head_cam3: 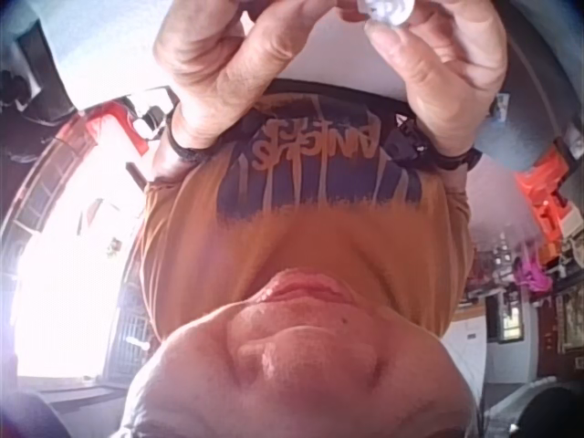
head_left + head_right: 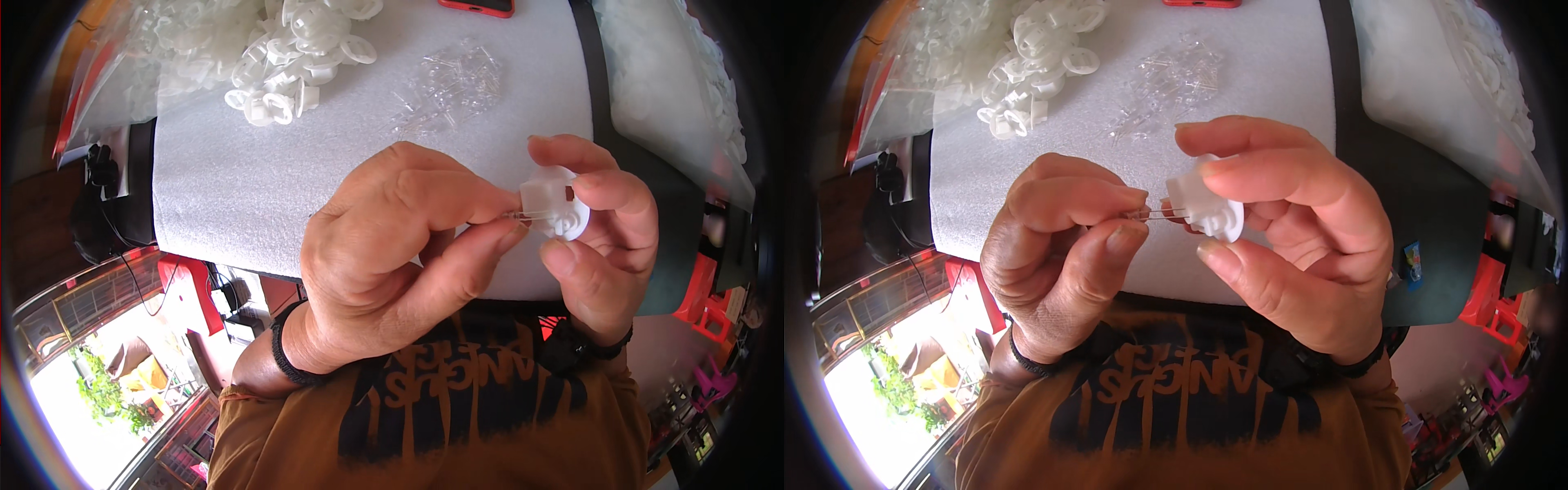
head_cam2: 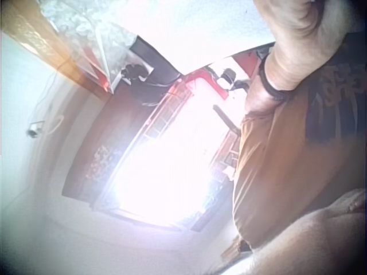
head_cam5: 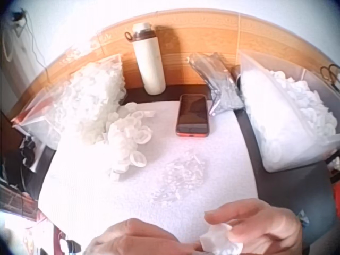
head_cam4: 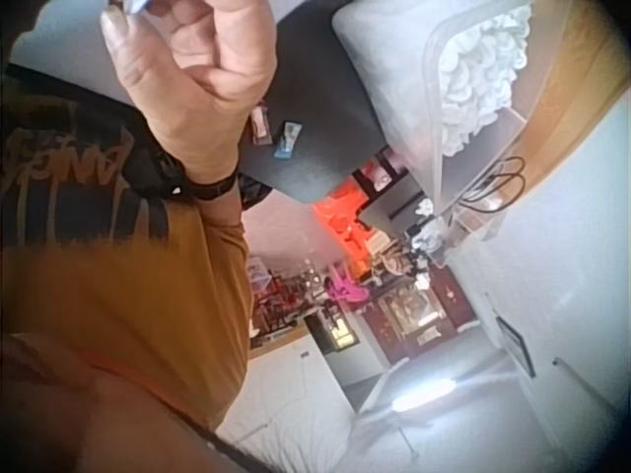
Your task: Assembling small white plastic components by inserting wires with LEDs into them.
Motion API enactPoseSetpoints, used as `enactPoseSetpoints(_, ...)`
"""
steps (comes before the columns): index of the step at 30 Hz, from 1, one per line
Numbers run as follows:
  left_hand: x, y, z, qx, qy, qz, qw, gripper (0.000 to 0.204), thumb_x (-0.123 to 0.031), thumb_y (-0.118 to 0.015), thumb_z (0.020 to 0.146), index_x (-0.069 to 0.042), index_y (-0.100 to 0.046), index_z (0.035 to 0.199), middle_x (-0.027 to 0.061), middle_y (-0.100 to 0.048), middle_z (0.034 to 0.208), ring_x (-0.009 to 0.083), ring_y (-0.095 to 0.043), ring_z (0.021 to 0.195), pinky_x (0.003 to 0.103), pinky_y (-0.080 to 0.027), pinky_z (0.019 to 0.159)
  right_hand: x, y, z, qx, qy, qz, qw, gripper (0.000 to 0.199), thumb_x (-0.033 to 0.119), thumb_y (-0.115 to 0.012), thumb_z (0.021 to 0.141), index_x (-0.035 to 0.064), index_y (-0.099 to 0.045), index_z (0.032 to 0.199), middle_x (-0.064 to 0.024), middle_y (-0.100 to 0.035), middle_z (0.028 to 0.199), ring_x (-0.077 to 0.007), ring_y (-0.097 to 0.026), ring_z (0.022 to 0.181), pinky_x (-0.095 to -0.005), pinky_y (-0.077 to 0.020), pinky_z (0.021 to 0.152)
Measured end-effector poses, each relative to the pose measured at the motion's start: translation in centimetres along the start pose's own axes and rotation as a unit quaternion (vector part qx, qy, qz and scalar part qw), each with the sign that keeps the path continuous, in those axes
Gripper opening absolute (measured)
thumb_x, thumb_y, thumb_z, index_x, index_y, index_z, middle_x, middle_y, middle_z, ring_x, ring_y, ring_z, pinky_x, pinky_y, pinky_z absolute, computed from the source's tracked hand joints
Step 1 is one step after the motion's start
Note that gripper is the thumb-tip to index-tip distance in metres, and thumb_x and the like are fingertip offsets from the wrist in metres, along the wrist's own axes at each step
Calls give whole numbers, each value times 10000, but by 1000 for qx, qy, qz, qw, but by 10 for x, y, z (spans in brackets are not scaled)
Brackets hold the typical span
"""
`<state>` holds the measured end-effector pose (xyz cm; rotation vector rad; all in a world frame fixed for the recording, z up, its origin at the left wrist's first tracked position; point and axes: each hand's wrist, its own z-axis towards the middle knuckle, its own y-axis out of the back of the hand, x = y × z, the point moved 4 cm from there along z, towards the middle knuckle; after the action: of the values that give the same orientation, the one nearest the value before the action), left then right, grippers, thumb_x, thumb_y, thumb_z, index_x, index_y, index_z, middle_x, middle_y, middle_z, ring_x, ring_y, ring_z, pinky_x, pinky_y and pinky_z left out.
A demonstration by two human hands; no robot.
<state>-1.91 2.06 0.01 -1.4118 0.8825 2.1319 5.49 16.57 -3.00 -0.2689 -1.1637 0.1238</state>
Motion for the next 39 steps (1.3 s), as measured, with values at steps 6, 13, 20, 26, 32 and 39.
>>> enactPoseSetpoints(6,-1,2,0,-5,-13,-7,1000,154,19,-593,780,-15,-542,922,104,-543,876,145,-513,786,242,-410,697,-2,0,0,10,-12,26,1000,413,82,-599,753,75,-495,1152,-290,-394,1227,-258,-524,1044,-339,-445,861)
enactPoseSetpoints(13,-2,0,-3,-24,-34,1,999,180,28,-625,749,-22,-562,910,99,-547,870,137,-516,752,228,-405,655,-2,1,0,3,-13,-8,1000,401,114,-609,770,82,-497,1154,-290,-404,1216,-256,-567,968,-348,-462,827)
enactPoseSetpoints(20,4,3,-3,-9,24,-7,1000,165,43,-632,729,-12,-571,873,91,-557,827,131,-517,723,235,-404,632,0,0,-2,9,35,-99,994,369,53,-589,781,95,-499,1137,-284,-412,1210,-287,-583,915,-370,-480,808)
enactPoseSetpoints(26,8,0,-2,-26,-13,-31,999,169,50,-640,718,-15,-590,866,73,-561,799,126,-518,689,228,-400,618,4,-3,-3,20,43,-165,985,359,29,-577,786,86,-499,1131,-285,-417,1202,-289,-565,955,-370,-477,816)
enactPoseSetpoints(32,5,-3,-1,-12,-56,22,998,186,31,-658,715,0,-594,886,74,-564,821,122,-510,675,223,-398,593,4,-1,-2,38,32,-174,983,370,20,-586,778,54,-503,1138,-284,-421,1197,-292,-515,1039,-357,-449,848)
enactPoseSetpoints(39,7,1,-4,-39,-28,47,998,175,23,-662,707,7,-590,866,79,-570,764,143,-528,651,233,-411,589,6,-7,-2,5,-1,-144,990,411,13,-613,755,14,-509,1153,-270,-440,1178,-298,-474,1090,-354,-405,883)
